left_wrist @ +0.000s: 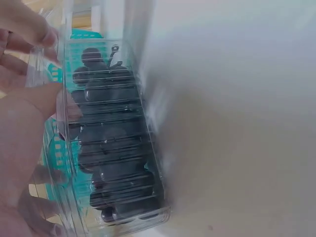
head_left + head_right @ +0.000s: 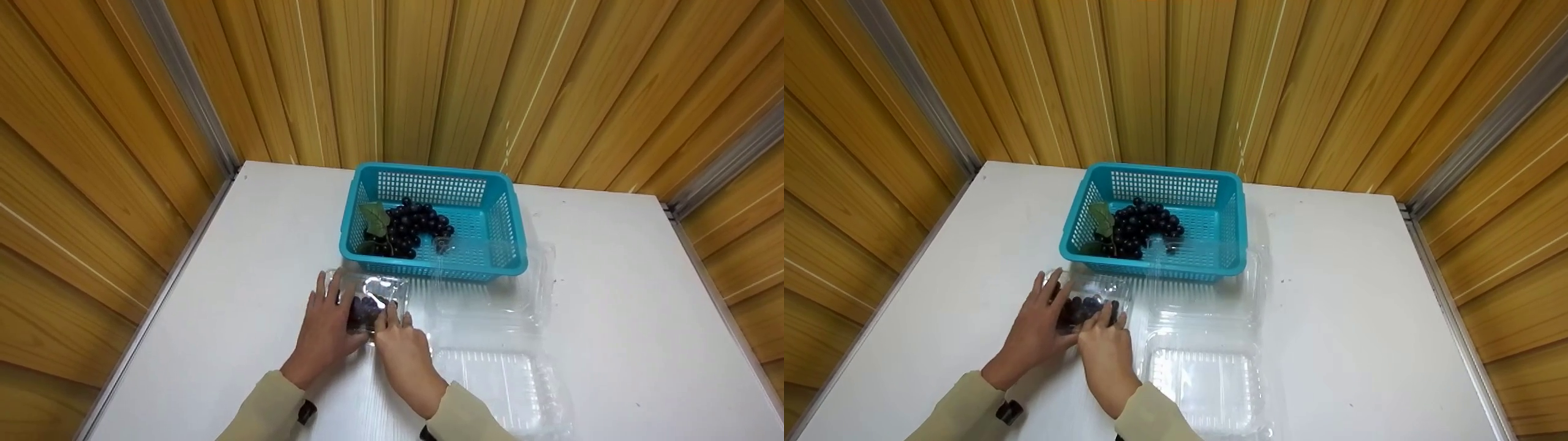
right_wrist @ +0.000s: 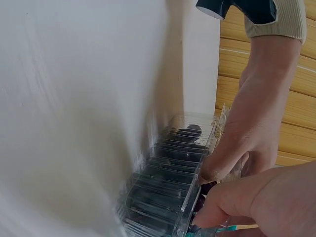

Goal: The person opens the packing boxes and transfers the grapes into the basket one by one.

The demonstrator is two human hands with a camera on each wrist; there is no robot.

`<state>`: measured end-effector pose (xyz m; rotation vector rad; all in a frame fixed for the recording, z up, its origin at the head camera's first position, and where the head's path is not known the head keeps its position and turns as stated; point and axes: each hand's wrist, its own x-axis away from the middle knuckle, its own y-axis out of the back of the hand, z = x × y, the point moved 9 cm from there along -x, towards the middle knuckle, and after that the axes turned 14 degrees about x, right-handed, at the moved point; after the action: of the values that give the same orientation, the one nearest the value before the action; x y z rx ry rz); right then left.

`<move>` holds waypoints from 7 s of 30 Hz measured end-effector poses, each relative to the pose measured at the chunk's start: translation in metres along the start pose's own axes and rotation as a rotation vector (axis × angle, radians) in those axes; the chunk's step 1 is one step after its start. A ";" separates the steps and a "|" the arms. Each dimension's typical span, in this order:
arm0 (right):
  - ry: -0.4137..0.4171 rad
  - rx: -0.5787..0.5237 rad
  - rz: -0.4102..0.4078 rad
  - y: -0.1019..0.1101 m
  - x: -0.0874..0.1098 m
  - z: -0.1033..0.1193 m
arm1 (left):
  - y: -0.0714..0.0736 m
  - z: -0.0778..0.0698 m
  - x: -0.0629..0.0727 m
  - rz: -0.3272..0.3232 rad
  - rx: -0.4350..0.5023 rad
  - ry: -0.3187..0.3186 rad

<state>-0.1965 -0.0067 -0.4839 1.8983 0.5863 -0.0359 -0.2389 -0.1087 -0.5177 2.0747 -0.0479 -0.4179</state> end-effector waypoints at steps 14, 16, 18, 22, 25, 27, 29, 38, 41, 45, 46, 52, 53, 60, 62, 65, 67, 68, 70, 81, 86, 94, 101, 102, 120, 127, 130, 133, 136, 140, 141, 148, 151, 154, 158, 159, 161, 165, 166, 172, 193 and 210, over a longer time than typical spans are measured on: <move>0.014 -0.017 0.004 0.000 -0.001 0.000 | 0.007 0.022 0.012 -0.042 0.115 -0.032; 0.016 -0.009 0.004 0.000 -0.001 0.000 | 0.009 0.024 0.013 -0.059 0.133 -0.038; 0.016 0.006 -0.003 0.000 -0.001 0.001 | 0.010 0.026 0.014 -0.078 0.153 -0.043; 0.010 0.032 -0.024 0.002 -0.001 0.001 | 0.012 0.028 0.015 -0.106 0.192 -0.056; 0.013 0.042 -0.040 0.004 -0.001 0.001 | 0.013 0.029 0.016 -0.111 0.216 -0.072; 0.011 0.028 -0.041 0.003 -0.002 0.000 | 0.014 0.032 0.016 -0.108 0.245 -0.066; 0.007 -0.013 -0.025 0.001 -0.002 -0.003 | 0.016 0.037 0.018 -0.106 0.278 -0.035; 0.023 -0.101 0.011 -0.003 -0.003 -0.007 | 0.011 0.052 0.021 -0.021 0.381 0.097; 0.010 -0.094 0.004 -0.002 -0.003 -0.007 | 0.014 0.050 0.021 -0.021 0.358 0.071; 0.000 -0.080 -0.005 0.000 -0.003 -0.008 | 0.023 0.044 0.018 -0.058 0.292 -0.017; -0.001 -0.075 -0.006 0.000 -0.003 -0.008 | 0.026 0.043 0.018 -0.066 0.277 -0.039; 0.007 -0.044 -0.025 0.004 -0.002 -0.008 | 0.033 0.040 0.014 -0.070 0.226 -0.101; 0.008 -0.044 -0.027 0.005 -0.002 -0.008 | 0.034 0.039 0.014 -0.070 0.224 -0.103; 0.002 -0.068 -0.039 0.007 -0.002 -0.012 | 0.040 0.035 0.014 -0.113 0.207 -0.159; 0.001 -0.081 -0.054 0.009 -0.002 -0.014 | 0.042 0.034 0.014 -0.128 0.204 -0.172; 0.003 -0.109 -0.070 0.012 -0.002 -0.015 | 0.045 0.034 0.013 -0.141 0.221 -0.175; 0.004 -0.131 -0.066 0.012 -0.003 -0.016 | 0.045 0.034 0.013 -0.144 0.232 -0.165; 0.005 -0.141 -0.060 0.012 -0.003 -0.017 | 0.045 0.034 0.012 -0.142 0.239 -0.158; 0.004 -0.157 -0.049 0.011 -0.003 -0.018 | 0.044 0.035 0.012 -0.136 0.250 -0.139; -0.021 -0.262 0.012 0.012 -0.005 -0.028 | 0.042 0.034 0.007 -0.128 0.262 -0.100; -0.027 -0.305 -0.003 0.014 -0.004 -0.033 | 0.043 0.034 0.006 -0.138 0.269 -0.116; -0.051 -0.360 -0.030 0.016 -0.001 -0.041 | 0.043 0.032 0.005 -0.136 0.270 -0.103; -0.059 -0.403 -0.022 0.015 0.001 -0.046 | 0.044 0.031 0.001 -0.130 0.288 -0.103; -0.061 -0.407 -0.027 0.016 0.001 -0.047 | 0.044 0.031 0.000 -0.127 0.289 -0.101; -0.111 -0.518 -0.006 0.012 0.009 -0.058 | 0.055 0.028 -0.016 -0.163 0.348 -0.112; -0.191 -0.567 0.049 0.007 0.010 -0.066 | 0.059 0.032 -0.021 -0.159 0.381 -0.051; -0.218 -0.568 0.078 0.003 0.010 -0.068 | 0.061 0.032 -0.023 -0.159 0.394 -0.047; -0.195 -0.582 0.102 0.002 0.010 -0.065 | 0.062 0.033 -0.025 -0.164 0.415 -0.047; -0.127 -0.611 0.155 -0.001 0.010 -0.057 | 0.062 0.033 -0.026 -0.167 0.440 -0.045; -0.021 -0.621 0.235 -0.005 0.013 -0.044 | 0.062 0.033 -0.028 -0.171 0.452 -0.047; 0.001 -0.617 0.247 -0.005 0.014 -0.042 | 0.062 0.033 -0.029 -0.171 0.450 -0.048; 0.088 -0.610 0.256 -0.005 0.016 -0.032 | 0.061 0.034 -0.032 -0.170 0.427 -0.033; 0.095 -0.615 0.262 -0.007 0.017 -0.031 | 0.062 0.034 -0.033 -0.167 0.421 -0.019; 0.103 -0.610 0.259 -0.007 0.018 -0.030 | 0.063 0.033 -0.034 -0.167 0.407 -0.012; 0.104 -0.617 0.250 -0.005 0.020 -0.031 | 0.065 0.032 -0.036 -0.176 0.389 -0.007; 0.103 -0.618 0.248 -0.005 0.021 -0.031 | 0.066 0.032 -0.036 -0.177 0.386 -0.006; 0.103 -0.613 0.247 -0.004 0.022 -0.032 | 0.066 0.032 -0.037 -0.179 0.382 -0.001; 0.116 -0.597 0.251 -0.001 0.024 -0.030 | 0.065 0.033 -0.038 -0.172 0.381 0.014; 0.122 -0.593 0.255 -0.001 0.025 -0.030 | 0.065 0.033 -0.038 -0.169 0.383 0.018; 0.146 -0.581 0.271 0.001 0.028 -0.026 | 0.062 0.033 -0.038 -0.151 0.386 0.028; 0.164 -0.534 0.233 0.009 0.037 -0.025 | 0.061 0.038 -0.030 -0.173 0.330 0.047; 0.191 -0.542 0.250 0.011 0.036 -0.022 | 0.032 -0.010 -0.012 0.208 0.281 -0.081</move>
<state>-0.1655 0.0236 -0.4763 1.4372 0.4260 0.4303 -0.2424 -0.1148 -0.4830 2.2980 -0.3870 -0.3837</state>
